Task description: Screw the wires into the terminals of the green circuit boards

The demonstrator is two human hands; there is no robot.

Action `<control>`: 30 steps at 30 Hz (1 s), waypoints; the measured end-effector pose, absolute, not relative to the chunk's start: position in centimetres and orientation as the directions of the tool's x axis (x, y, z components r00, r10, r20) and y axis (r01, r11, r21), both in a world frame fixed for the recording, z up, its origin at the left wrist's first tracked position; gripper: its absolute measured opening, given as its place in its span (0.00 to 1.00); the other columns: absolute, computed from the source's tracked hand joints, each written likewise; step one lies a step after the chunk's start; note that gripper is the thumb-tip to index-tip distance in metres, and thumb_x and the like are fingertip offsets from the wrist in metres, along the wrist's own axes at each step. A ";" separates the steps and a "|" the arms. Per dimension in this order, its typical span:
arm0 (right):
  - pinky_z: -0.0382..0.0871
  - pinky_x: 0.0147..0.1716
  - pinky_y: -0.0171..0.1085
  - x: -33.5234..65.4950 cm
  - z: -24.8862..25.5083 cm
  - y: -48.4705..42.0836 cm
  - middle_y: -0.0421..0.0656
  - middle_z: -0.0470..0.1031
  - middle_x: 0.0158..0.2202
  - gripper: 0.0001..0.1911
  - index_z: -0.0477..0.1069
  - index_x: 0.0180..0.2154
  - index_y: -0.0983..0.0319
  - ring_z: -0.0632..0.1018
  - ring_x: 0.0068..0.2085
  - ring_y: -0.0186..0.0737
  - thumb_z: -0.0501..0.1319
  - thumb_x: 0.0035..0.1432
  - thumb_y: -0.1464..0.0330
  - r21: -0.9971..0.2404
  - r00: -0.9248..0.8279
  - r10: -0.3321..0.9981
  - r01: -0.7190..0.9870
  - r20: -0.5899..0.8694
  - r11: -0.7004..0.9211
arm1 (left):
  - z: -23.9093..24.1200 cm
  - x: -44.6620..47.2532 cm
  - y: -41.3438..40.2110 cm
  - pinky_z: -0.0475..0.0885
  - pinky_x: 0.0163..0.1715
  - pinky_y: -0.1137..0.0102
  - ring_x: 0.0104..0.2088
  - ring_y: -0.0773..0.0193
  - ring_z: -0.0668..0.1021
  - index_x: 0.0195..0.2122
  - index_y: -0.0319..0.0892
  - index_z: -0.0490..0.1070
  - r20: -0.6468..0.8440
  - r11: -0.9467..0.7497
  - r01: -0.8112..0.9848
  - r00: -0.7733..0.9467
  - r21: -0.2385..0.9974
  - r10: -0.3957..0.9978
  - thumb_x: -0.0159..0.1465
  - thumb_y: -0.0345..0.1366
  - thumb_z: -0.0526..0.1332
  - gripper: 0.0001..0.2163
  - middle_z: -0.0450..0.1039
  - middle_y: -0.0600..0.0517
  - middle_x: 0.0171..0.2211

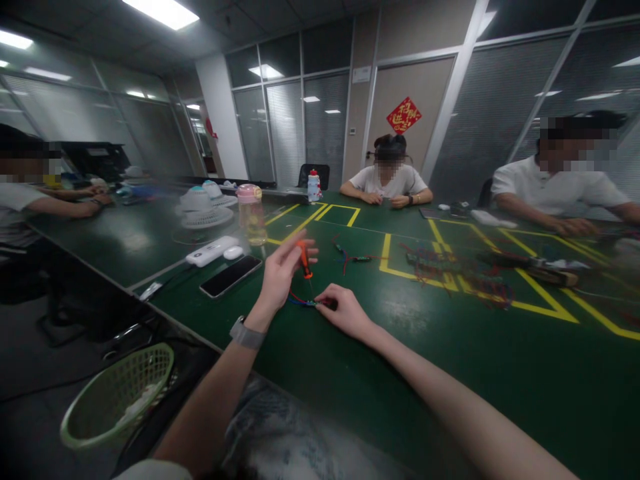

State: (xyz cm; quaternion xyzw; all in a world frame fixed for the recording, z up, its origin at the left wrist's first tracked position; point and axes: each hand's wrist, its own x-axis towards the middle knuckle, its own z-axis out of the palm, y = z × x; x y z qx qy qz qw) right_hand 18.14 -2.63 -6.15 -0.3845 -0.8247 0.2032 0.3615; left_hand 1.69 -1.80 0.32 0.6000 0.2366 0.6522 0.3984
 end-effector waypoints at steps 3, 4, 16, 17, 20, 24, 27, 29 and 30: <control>0.68 0.33 0.35 18.2 -6.1 -2.7 0.43 0.72 0.31 0.06 0.76 0.34 0.63 0.73 0.32 0.36 0.61 0.54 0.71 -0.613 -0.447 0.781 0.488 0.436 0.622 | 0.4 1.6 -1.9 0.72 0.41 0.71 0.41 0.65 0.75 0.46 0.46 0.74 0.634 -0.635 -0.074 -0.041 0.769 0.773 0.58 0.38 0.63 0.14 0.72 0.49 0.44; 0.68 0.33 0.35 18.2 -6.1 -2.7 0.43 0.72 0.31 0.06 0.76 0.34 0.63 0.73 0.32 0.36 0.61 0.54 0.71 -0.610 -0.450 0.778 0.488 0.437 0.625 | 0.4 1.5 -1.9 0.71 0.42 0.71 0.44 0.64 0.74 0.45 0.46 0.74 0.646 -0.647 -0.055 -0.045 0.760 0.762 0.58 0.38 0.63 0.13 0.71 0.49 0.46; 0.68 0.35 0.37 18.2 -6.0 -2.7 0.44 0.72 0.33 0.07 0.76 0.36 0.63 0.73 0.34 0.37 0.60 0.55 0.72 -0.592 -0.463 0.773 0.500 0.434 0.632 | 0.5 1.6 -2.0 0.70 0.45 0.69 0.48 0.61 0.73 0.45 0.46 0.74 0.639 -0.631 -0.139 0.014 0.763 0.769 0.59 0.37 0.62 0.13 0.70 0.48 0.50; 0.68 0.35 0.37 18.2 -6.0 -2.7 0.44 0.72 0.33 0.07 0.76 0.36 0.63 0.73 0.33 0.37 0.60 0.55 0.72 -0.591 -0.462 0.774 0.503 0.433 0.631 | 0.5 1.6 -2.0 0.70 0.47 0.68 0.50 0.60 0.72 0.46 0.47 0.74 0.633 -0.617 -0.190 0.034 0.764 0.773 0.60 0.37 0.59 0.13 0.68 0.48 0.53; 0.68 0.35 0.37 18.1 -6.0 -2.7 0.44 0.72 0.33 0.07 0.76 0.36 0.63 0.73 0.34 0.38 0.60 0.55 0.72 -0.584 -0.459 0.776 0.512 0.433 0.629 | 0.4 1.6 -1.9 0.71 0.46 0.62 0.49 0.58 0.74 0.52 0.48 0.70 0.589 -0.515 -0.366 0.124 0.775 0.798 0.63 0.37 0.55 0.16 0.68 0.48 0.54; 0.68 0.35 0.36 18.1 -6.2 -2.6 0.43 0.71 0.32 0.09 0.75 0.39 0.63 0.72 0.34 0.37 0.61 0.55 0.72 -0.577 -0.448 0.778 0.522 0.441 0.628 | 0.2 1.6 -1.7 0.72 0.41 0.68 0.40 0.64 0.76 0.48 0.45 0.72 0.600 -0.574 -0.262 0.028 0.776 0.799 0.59 0.37 0.62 0.16 0.73 0.48 0.44; 0.68 0.35 0.36 18.1 -6.3 -2.5 0.43 0.71 0.32 0.09 0.75 0.39 0.63 0.72 0.33 0.37 0.61 0.54 0.72 -0.572 -0.453 0.775 0.523 0.441 0.632 | 0.1 1.5 -1.6 0.70 0.44 0.71 0.45 0.64 0.74 0.45 0.45 0.74 0.636 -0.632 -0.150 -0.032 0.760 0.771 0.58 0.36 0.63 0.13 0.70 0.49 0.47; 0.68 0.36 0.36 18.2 -6.4 -2.5 0.44 0.72 0.33 0.08 0.75 0.37 0.63 0.73 0.34 0.37 0.62 0.53 0.72 -0.570 -0.460 0.771 0.520 0.441 0.636 | 0.2 1.5 -1.6 0.70 0.46 0.69 0.48 0.62 0.73 0.48 0.47 0.73 0.620 -0.604 -0.217 0.011 0.767 0.784 0.61 0.38 0.59 0.13 0.68 0.49 0.51; 0.68 0.36 0.36 18.2 -6.4 -2.5 0.44 0.72 0.33 0.08 0.76 0.37 0.63 0.73 0.34 0.37 0.62 0.53 0.72 -0.570 -0.462 0.770 0.519 0.441 0.638 | 0.2 1.5 -1.6 0.71 0.45 0.67 0.48 0.62 0.74 0.50 0.48 0.71 0.605 -0.575 -0.266 0.041 0.774 0.795 0.63 0.38 0.57 0.14 0.68 0.49 0.52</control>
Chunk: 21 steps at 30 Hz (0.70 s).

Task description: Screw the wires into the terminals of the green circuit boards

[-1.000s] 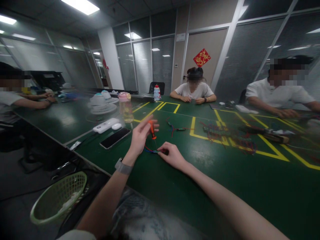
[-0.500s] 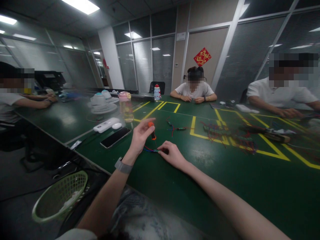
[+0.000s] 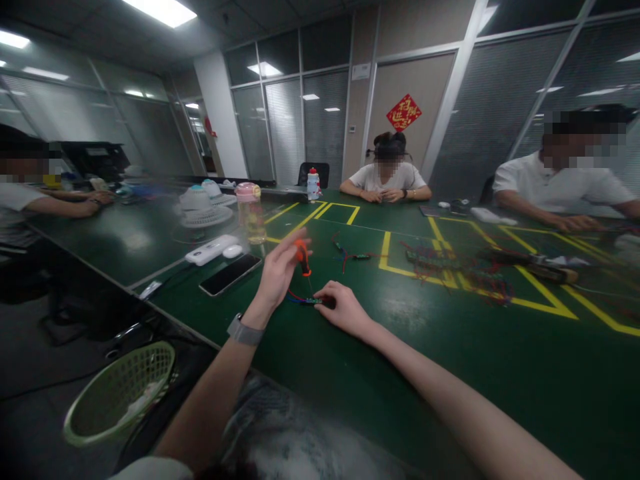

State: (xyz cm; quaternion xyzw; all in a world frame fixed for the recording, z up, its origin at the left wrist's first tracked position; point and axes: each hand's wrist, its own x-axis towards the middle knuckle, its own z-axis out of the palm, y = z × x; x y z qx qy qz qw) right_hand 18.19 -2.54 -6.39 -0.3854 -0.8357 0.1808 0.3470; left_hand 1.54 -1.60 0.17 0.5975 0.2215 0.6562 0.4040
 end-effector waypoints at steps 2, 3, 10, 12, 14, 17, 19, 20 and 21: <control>0.68 0.36 0.36 18.2 -6.4 -2.5 0.44 0.72 0.33 0.08 0.76 0.36 0.63 0.73 0.34 0.37 0.61 0.53 0.73 -0.571 -0.462 0.770 0.517 0.441 0.638 | 0.2 1.6 -1.6 0.73 0.41 0.66 0.43 0.63 0.76 0.52 0.48 0.69 0.581 -0.536 -0.311 0.066 0.784 0.811 0.63 0.39 0.57 0.16 0.71 0.49 0.48; 0.68 0.36 0.36 18.2 -6.4 -2.5 0.44 0.72 0.33 0.08 0.75 0.37 0.63 0.73 0.34 0.37 0.61 0.53 0.73 -0.573 -0.460 0.771 0.516 0.441 0.636 | 0.2 1.6 -1.7 0.73 0.40 0.67 0.40 0.64 0.76 0.52 0.47 0.69 0.581 -0.544 -0.293 0.050 0.786 0.812 0.62 0.38 0.59 0.17 0.72 0.49 0.45; 0.68 0.35 0.36 18.2 -6.1 -2.6 0.44 0.72 0.33 0.06 0.75 0.35 0.64 0.73 0.33 0.37 0.61 0.53 0.74 -0.596 -0.447 0.784 0.512 0.430 0.619 | 0.5 1.6 -1.9 0.71 0.46 0.66 0.51 0.59 0.72 0.47 0.46 0.73 0.632 -0.594 -0.303 0.037 0.745 0.774 0.62 0.38 0.57 0.13 0.66 0.48 0.55; 0.68 0.34 0.36 18.1 -6.0 -2.6 0.44 0.71 0.32 0.06 0.74 0.35 0.64 0.73 0.33 0.36 0.61 0.53 0.73 -0.601 -0.444 0.789 0.514 0.425 0.612 | 0.5 1.7 -1.9 0.73 0.44 0.64 0.47 0.58 0.75 0.50 0.45 0.71 0.602 -0.512 -0.408 0.125 0.756 0.789 0.64 0.39 0.55 0.15 0.67 0.46 0.55; 0.68 0.34 0.36 18.1 -6.0 -2.6 0.43 0.71 0.32 0.06 0.74 0.34 0.64 0.73 0.33 0.36 0.61 0.53 0.73 -0.606 -0.443 0.793 0.513 0.419 0.607 | 0.5 1.8 -1.8 0.74 0.40 0.66 0.41 0.61 0.77 0.51 0.44 0.70 0.580 -0.492 -0.404 0.128 0.771 0.805 0.63 0.39 0.57 0.16 0.72 0.46 0.49; 0.68 0.33 0.35 18.1 -6.0 -2.6 0.43 0.71 0.32 0.05 0.74 0.34 0.64 0.73 0.33 0.36 0.61 0.53 0.73 -0.618 -0.442 0.796 0.505 0.414 0.602 | 0.3 1.6 -1.6 0.73 0.36 0.71 0.36 0.67 0.76 0.44 0.43 0.73 0.602 -0.582 -0.272 -0.016 0.766 0.799 0.58 0.37 0.63 0.13 0.74 0.49 0.40; 0.68 0.33 0.35 18.1 -6.1 -2.6 0.43 0.71 0.32 0.05 0.74 0.34 0.64 0.73 0.33 0.36 0.61 0.53 0.73 -0.627 -0.439 0.798 0.499 0.413 0.598 | 0.2 1.4 -1.4 0.71 0.38 0.73 0.38 0.67 0.75 0.40 0.43 0.75 0.636 -0.642 -0.173 -0.100 0.747 0.766 0.57 0.37 0.65 0.10 0.74 0.50 0.40; 0.68 0.33 0.35 18.1 -6.1 -2.6 0.43 0.71 0.32 0.05 0.74 0.34 0.64 0.73 0.33 0.36 0.61 0.53 0.73 -0.632 -0.437 0.800 0.495 0.412 0.596 | 0.2 1.3 -1.4 0.71 0.40 0.72 0.42 0.65 0.75 0.39 0.43 0.75 0.646 -0.655 -0.157 -0.110 0.739 0.756 0.58 0.37 0.64 0.09 0.73 0.50 0.42; 0.68 0.34 0.35 18.1 -6.1 -2.6 0.43 0.72 0.32 0.05 0.74 0.34 0.64 0.73 0.33 0.36 0.61 0.53 0.73 -0.636 -0.435 0.801 0.492 0.411 0.594 | 0.2 1.3 -1.3 0.71 0.42 0.71 0.45 0.64 0.74 0.40 0.44 0.75 0.647 -0.653 -0.176 -0.097 0.737 0.756 0.59 0.38 0.62 0.09 0.72 0.49 0.46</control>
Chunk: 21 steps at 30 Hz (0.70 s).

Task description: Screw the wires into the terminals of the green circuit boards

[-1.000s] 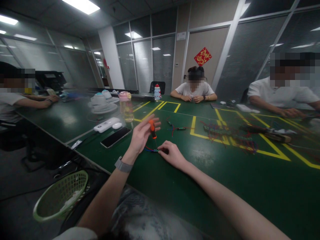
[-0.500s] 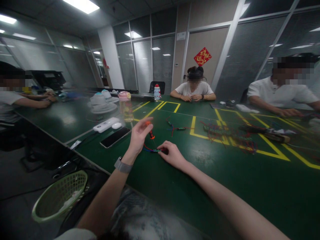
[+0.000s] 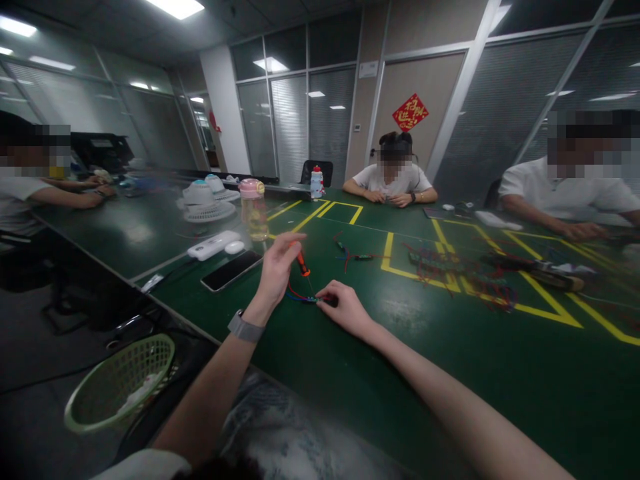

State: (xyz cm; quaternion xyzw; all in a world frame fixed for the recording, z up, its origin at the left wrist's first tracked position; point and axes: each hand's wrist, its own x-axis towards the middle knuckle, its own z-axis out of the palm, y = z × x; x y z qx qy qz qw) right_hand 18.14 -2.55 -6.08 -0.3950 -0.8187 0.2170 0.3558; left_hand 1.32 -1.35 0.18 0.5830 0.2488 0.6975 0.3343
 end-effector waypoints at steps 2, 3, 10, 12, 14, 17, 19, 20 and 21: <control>0.68 0.34 0.35 18.1 -6.1 -2.5 0.43 0.72 0.32 0.05 0.75 0.34 0.64 0.73 0.33 0.36 0.61 0.53 0.73 -0.645 -0.431 0.805 0.488 0.408 0.588 | 0.2 1.4 -1.4 0.72 0.44 0.67 0.48 0.60 0.74 0.46 0.45 0.73 0.627 -0.607 -0.279 -0.023 0.744 0.779 0.63 0.39 0.57 0.12 0.69 0.48 0.51; 0.68 0.34 0.35 18.2 -6.1 -2.5 0.43 0.72 0.32 0.05 0.75 0.34 0.64 0.73 0.33 0.36 0.61 0.53 0.73 -0.648 -0.430 0.806 0.486 0.407 0.586 | 0.2 1.5 -1.4 0.73 0.43 0.65 0.47 0.60 0.74 0.48 0.46 0.72 0.614 -0.578 -0.322 0.015 0.750 0.789 0.64 0.40 0.55 0.13 0.70 0.47 0.51; 0.68 0.35 0.36 18.2 -6.2 -2.4 0.43 0.72 0.32 0.05 0.75 0.34 0.63 0.73 0.33 0.36 0.62 0.53 0.72 -0.656 -0.427 0.807 0.478 0.407 0.584 | 0.2 1.4 -1.6 0.71 0.45 0.70 0.48 0.62 0.73 0.43 0.46 0.75 0.660 -0.669 -0.075 -0.113 0.739 0.742 0.59 0.39 0.62 0.12 0.69 0.48 0.49; 0.68 0.35 0.36 18.2 -6.2 -2.4 0.43 0.72 0.32 0.05 0.75 0.34 0.63 0.73 0.34 0.37 0.62 0.53 0.71 -0.656 -0.426 0.810 0.482 0.403 0.581 | 0.2 1.5 -1.5 0.71 0.48 0.68 0.52 0.60 0.71 0.47 0.47 0.73 0.657 -0.658 -0.145 -0.063 0.739 0.751 0.63 0.39 0.57 0.13 0.66 0.49 0.54; 0.68 0.36 0.37 18.2 -6.1 -2.5 0.43 0.72 0.32 0.06 0.76 0.34 0.64 0.73 0.34 0.37 0.62 0.53 0.71 -0.655 -0.426 0.811 0.485 0.402 0.579 | 0.2 1.6 -1.5 0.72 0.47 0.65 0.50 0.60 0.73 0.52 0.48 0.68 0.629 -0.602 -0.267 0.019 0.752 0.777 0.65 0.39 0.54 0.15 0.67 0.48 0.54; 0.69 0.36 0.37 18.2 -6.1 -2.5 0.43 0.72 0.32 0.06 0.76 0.34 0.63 0.73 0.34 0.37 0.62 0.53 0.71 -0.652 -0.428 0.808 0.485 0.404 0.583 | 0.2 1.8 -1.6 0.74 0.41 0.65 0.43 0.62 0.77 0.53 0.46 0.67 0.605 -0.575 -0.268 0.036 0.773 0.796 0.62 0.39 0.59 0.18 0.71 0.47 0.47; 0.69 0.35 0.37 18.2 -6.1 -2.5 0.43 0.72 0.32 0.06 0.76 0.35 0.63 0.73 0.33 0.37 0.61 0.54 0.71 -0.649 -0.424 0.809 0.489 0.407 0.583 | 0.2 1.7 -1.8 0.73 0.41 0.68 0.43 0.62 0.76 0.49 0.45 0.71 0.637 -0.633 -0.141 -0.025 0.761 0.771 0.58 0.38 0.63 0.17 0.70 0.47 0.46; 0.69 0.35 0.36 18.2 -6.1 -2.5 0.43 0.72 0.32 0.06 0.76 0.35 0.63 0.73 0.33 0.37 0.62 0.54 0.70 -0.646 -0.421 0.810 0.494 0.408 0.582 | 0.3 1.6 -1.8 0.73 0.42 0.69 0.46 0.61 0.74 0.47 0.45 0.72 0.657 -0.659 -0.071 -0.048 0.749 0.752 0.58 0.38 0.64 0.16 0.69 0.47 0.47; 0.69 0.34 0.36 18.2 -6.0 -2.5 0.43 0.72 0.32 0.06 0.76 0.35 0.63 0.73 0.33 0.37 0.62 0.54 0.70 -0.641 -0.419 0.811 0.500 0.409 0.582 | 0.3 1.5 -1.9 0.71 0.44 0.70 0.49 0.60 0.72 0.46 0.46 0.73 0.674 -0.676 -0.019 -0.062 0.737 0.736 0.58 0.38 0.63 0.14 0.67 0.47 0.49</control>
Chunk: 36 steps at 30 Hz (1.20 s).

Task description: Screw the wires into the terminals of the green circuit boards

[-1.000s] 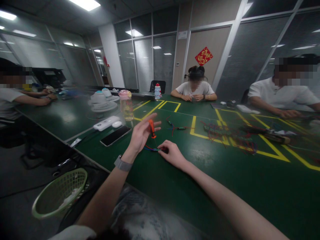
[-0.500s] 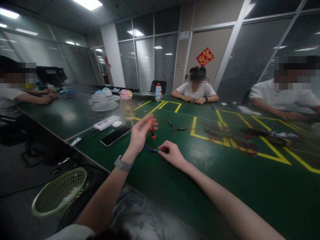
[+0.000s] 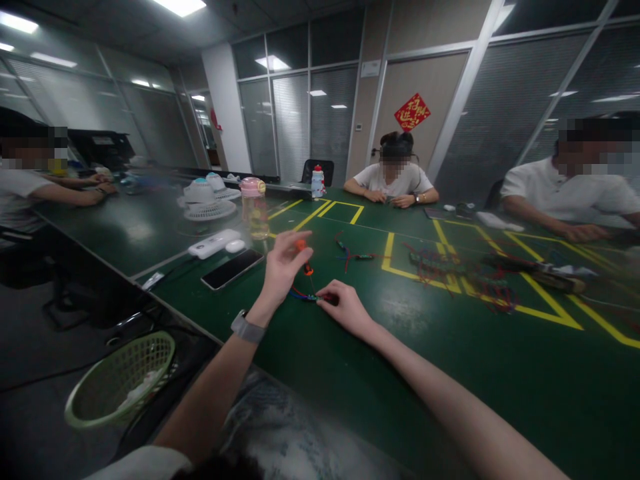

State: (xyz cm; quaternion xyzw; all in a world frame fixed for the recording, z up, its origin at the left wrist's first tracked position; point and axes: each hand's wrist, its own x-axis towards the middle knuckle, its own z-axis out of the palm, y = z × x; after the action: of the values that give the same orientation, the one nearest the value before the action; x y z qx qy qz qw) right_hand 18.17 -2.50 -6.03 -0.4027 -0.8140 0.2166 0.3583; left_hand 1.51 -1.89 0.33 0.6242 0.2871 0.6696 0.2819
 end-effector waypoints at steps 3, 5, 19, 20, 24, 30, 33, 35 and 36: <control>0.68 0.34 0.36 18.1 -5.9 -2.6 0.44 0.72 0.32 0.06 0.76 0.35 0.64 0.73 0.33 0.36 0.62 0.54 0.71 -0.626 -0.422 0.808 0.513 0.412 0.587 | 0.5 1.5 -2.0 0.70 0.47 0.68 0.52 0.61 0.70 0.49 0.48 0.72 0.673 -0.672 -0.079 -0.008 0.737 0.739 0.63 0.38 0.57 0.14 0.66 0.48 0.53; 0.68 0.34 0.36 18.1 -5.8 -2.7 0.44 0.72 0.32 0.06 0.76 0.35 0.63 0.73 0.33 0.36 0.61 0.54 0.71 -0.622 -0.424 0.806 0.516 0.413 0.590 | 0.5 1.7 -2.0 0.72 0.44 0.68 0.46 0.63 0.74 0.53 0.48 0.68 0.642 -0.623 -0.195 0.055 0.758 0.764 0.65 0.38 0.54 0.16 0.69 0.48 0.50; 0.68 0.34 0.36 18.3 -6.0 -2.7 0.44 0.72 0.32 0.07 0.76 0.36 0.63 0.73 0.33 0.36 0.62 0.55 0.71 -0.610 -0.435 0.792 0.508 0.428 0.608 | 0.5 1.7 -1.9 0.73 0.39 0.70 0.38 0.66 0.76 0.51 0.46 0.70 0.628 -0.616 -0.169 0.023 0.769 0.778 0.60 0.38 0.61 0.17 0.72 0.49 0.42; 0.68 0.34 0.35 18.3 -5.9 -2.7 0.44 0.72 0.32 0.07 0.76 0.36 0.63 0.73 0.33 0.36 0.62 0.55 0.71 -0.612 -0.432 0.795 0.510 0.425 0.604 | 0.6 1.7 -2.0 0.73 0.39 0.71 0.38 0.66 0.75 0.48 0.45 0.73 0.640 -0.637 -0.117 -0.009 0.762 0.768 0.58 0.38 0.63 0.16 0.72 0.49 0.41; 0.69 0.34 0.36 18.2 -5.6 -2.9 0.44 0.72 0.32 0.07 0.76 0.36 0.63 0.73 0.33 0.36 0.61 0.55 0.71 -0.615 -0.430 0.801 0.516 0.416 0.596 | 0.6 1.7 -2.0 0.72 0.42 0.71 0.47 0.63 0.73 0.47 0.47 0.74 0.649 -0.645 -0.109 0.002 0.756 0.761 0.61 0.39 0.59 0.13 0.68 0.48 0.50; 0.69 0.35 0.37 18.2 -5.5 -3.0 0.44 0.72 0.32 0.07 0.76 0.36 0.62 0.73 0.33 0.36 0.61 0.55 0.70 -0.604 -0.430 0.798 0.523 0.423 0.602 | 0.4 1.8 -2.0 0.73 0.39 0.69 0.39 0.65 0.76 0.52 0.47 0.69 0.621 -0.602 -0.199 0.047 0.773 0.782 0.60 0.38 0.60 0.17 0.72 0.49 0.44; 0.69 0.35 0.37 18.2 -5.7 -2.9 0.44 0.72 0.32 0.07 0.77 0.37 0.62 0.74 0.33 0.36 0.61 0.55 0.70 -0.598 -0.433 0.795 0.525 0.425 0.606 | 0.5 1.7 -2.0 0.71 0.41 0.72 0.44 0.64 0.74 0.47 0.47 0.73 0.653 -0.651 -0.086 0.000 0.755 0.757 0.59 0.38 0.62 0.14 0.70 0.49 0.47; 0.69 0.35 0.36 18.3 -5.7 -2.8 0.44 0.72 0.33 0.07 0.77 0.37 0.62 0.74 0.33 0.37 0.61 0.55 0.70 -0.595 -0.434 0.793 0.526 0.426 0.608 | 0.4 1.7 -1.9 0.71 0.43 0.71 0.47 0.63 0.73 0.49 0.48 0.72 0.652 -0.643 -0.143 0.024 0.753 0.758 0.62 0.39 0.59 0.14 0.68 0.48 0.50; 0.69 0.34 0.36 18.3 -5.7 -2.8 0.44 0.72 0.33 0.07 0.77 0.37 0.62 0.74 0.33 0.37 0.61 0.55 0.70 -0.594 -0.435 0.794 0.527 0.426 0.607 | 0.4 1.7 -1.8 0.72 0.42 0.69 0.46 0.63 0.74 0.51 0.48 0.70 0.645 -0.628 -0.188 0.041 0.755 0.763 0.63 0.39 0.57 0.15 0.68 0.48 0.50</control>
State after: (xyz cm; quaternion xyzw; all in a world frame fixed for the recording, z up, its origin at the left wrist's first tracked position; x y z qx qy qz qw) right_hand 18.28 -2.80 -5.73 -0.4000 -0.8253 0.1904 0.3502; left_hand 1.69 -1.79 0.37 0.6229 0.2310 0.6527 0.3642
